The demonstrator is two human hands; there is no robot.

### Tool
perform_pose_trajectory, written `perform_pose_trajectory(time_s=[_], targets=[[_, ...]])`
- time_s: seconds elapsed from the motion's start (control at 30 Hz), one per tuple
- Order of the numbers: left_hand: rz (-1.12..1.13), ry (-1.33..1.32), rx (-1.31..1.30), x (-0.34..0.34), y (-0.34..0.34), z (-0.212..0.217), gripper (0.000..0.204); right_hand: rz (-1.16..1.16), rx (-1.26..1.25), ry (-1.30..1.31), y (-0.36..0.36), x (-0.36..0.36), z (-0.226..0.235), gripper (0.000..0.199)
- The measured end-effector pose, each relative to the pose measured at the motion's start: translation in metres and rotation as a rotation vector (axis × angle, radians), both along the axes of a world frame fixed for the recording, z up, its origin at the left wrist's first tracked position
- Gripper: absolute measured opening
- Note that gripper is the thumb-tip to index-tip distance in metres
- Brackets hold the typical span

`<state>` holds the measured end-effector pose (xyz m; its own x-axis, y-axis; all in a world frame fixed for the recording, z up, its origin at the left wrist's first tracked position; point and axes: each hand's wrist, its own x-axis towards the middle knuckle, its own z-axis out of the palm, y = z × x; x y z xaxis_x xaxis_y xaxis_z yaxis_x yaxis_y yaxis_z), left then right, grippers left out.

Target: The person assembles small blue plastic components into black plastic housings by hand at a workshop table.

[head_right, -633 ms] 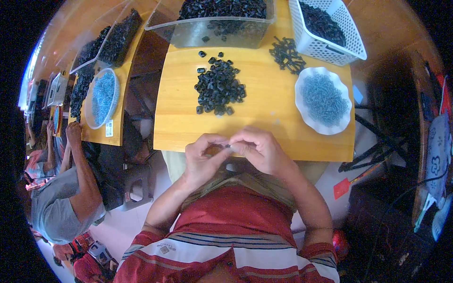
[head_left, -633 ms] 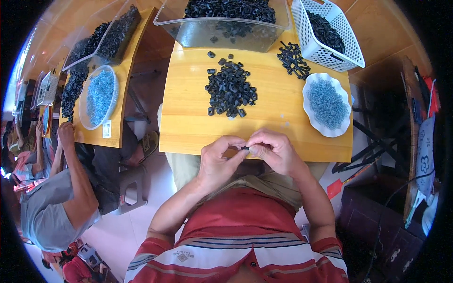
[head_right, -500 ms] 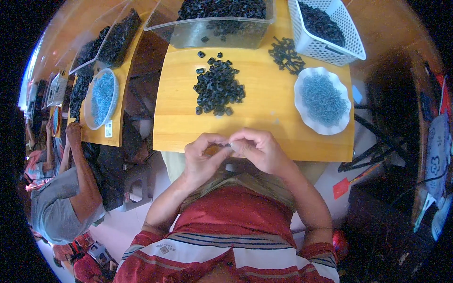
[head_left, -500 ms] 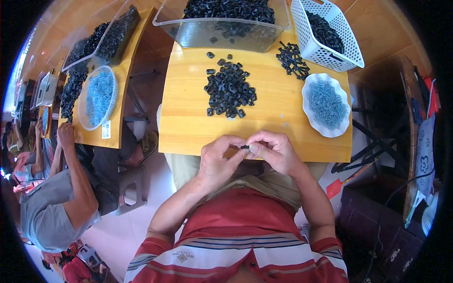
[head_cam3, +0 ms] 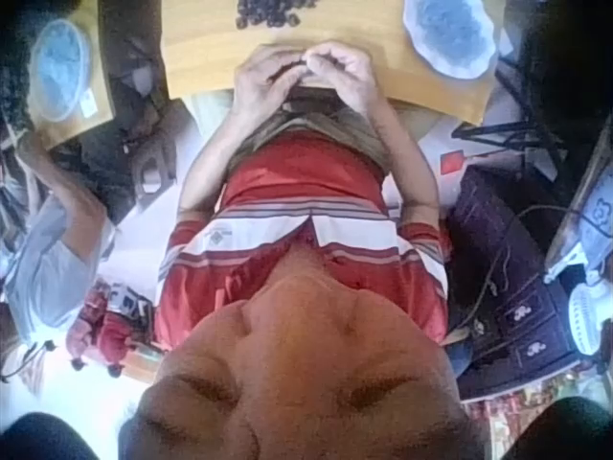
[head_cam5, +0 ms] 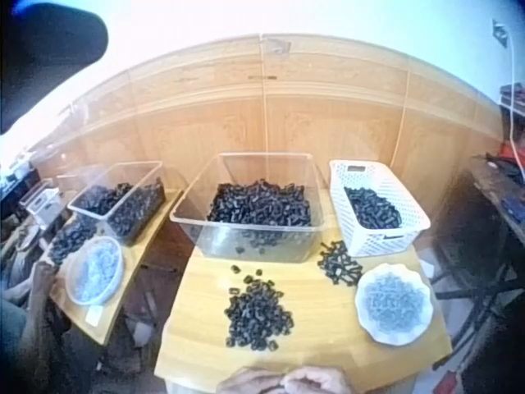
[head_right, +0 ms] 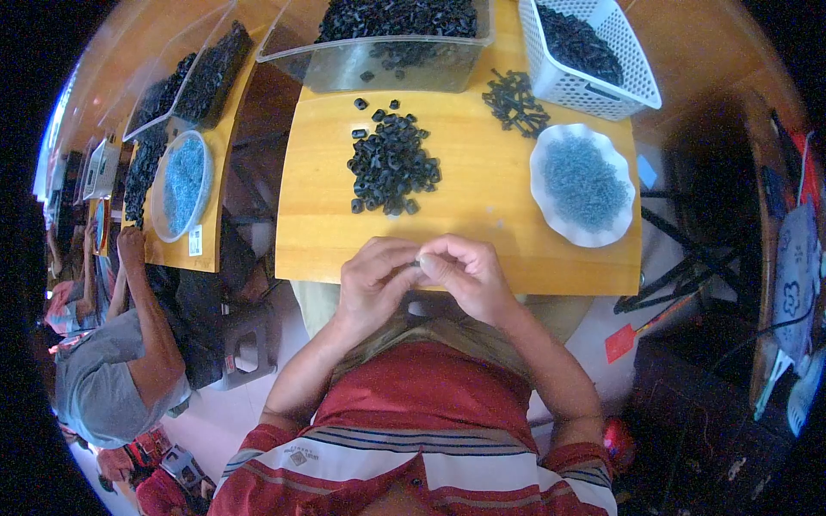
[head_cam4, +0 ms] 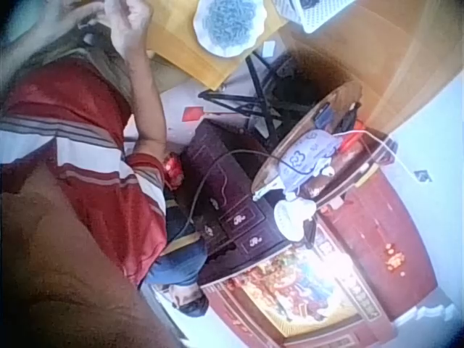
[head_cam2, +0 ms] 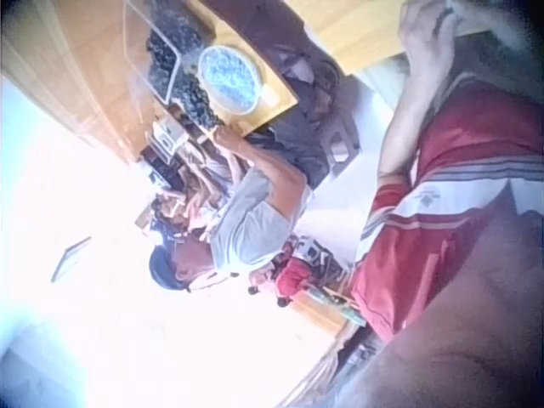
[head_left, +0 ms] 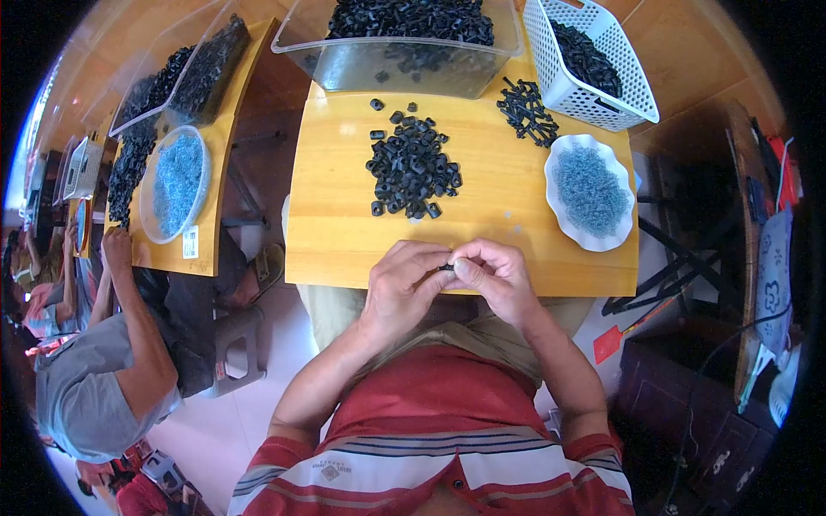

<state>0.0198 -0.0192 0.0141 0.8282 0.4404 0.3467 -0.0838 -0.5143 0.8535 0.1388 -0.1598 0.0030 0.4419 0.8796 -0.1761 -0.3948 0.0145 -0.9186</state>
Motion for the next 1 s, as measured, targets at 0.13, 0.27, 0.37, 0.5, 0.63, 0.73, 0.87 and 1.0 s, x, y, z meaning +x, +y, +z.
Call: perform_pose_trajectory(time_s=[0.13,0.27,0.37,0.5,0.63,0.73,0.87,1.0], targets=[[0.0,-0.019,0.011,0.0,-0.004,-0.001,0.022,0.0,-0.031,0.029,-0.003,0.002,0.001,0.014],[0.008,-0.045,0.035,-0.003,-0.008,-0.003,0.021,-0.014,-0.045,0.091,-0.005,0.0,0.006,0.012],[0.008,-0.064,0.025,-0.003,-0.012,-0.003,0.02,-0.016,-0.048,0.128,-0.007,0.0,0.005,0.016],[0.009,-0.087,0.029,-0.003,-0.015,-0.004,0.02,-0.015,-0.031,0.167,-0.009,0.0,0.008,0.014],[0.012,-0.107,0.065,-0.004,-0.015,-0.005,0.021,0.001,-0.043,0.219,-0.008,0.002,0.01,0.012],[0.006,-0.123,0.078,-0.003,-0.017,-0.006,0.021,0.012,-0.026,0.23,-0.008,0.004,0.006,0.013],[0.007,-0.119,0.056,0.001,-0.017,0.0,0.021,0.0,-0.018,0.221,-0.009,0.005,0.01,0.012],[0.016,-0.101,0.074,0.001,-0.018,0.001,0.022,-0.015,-0.006,0.156,-0.007,0.003,0.008,0.011]])
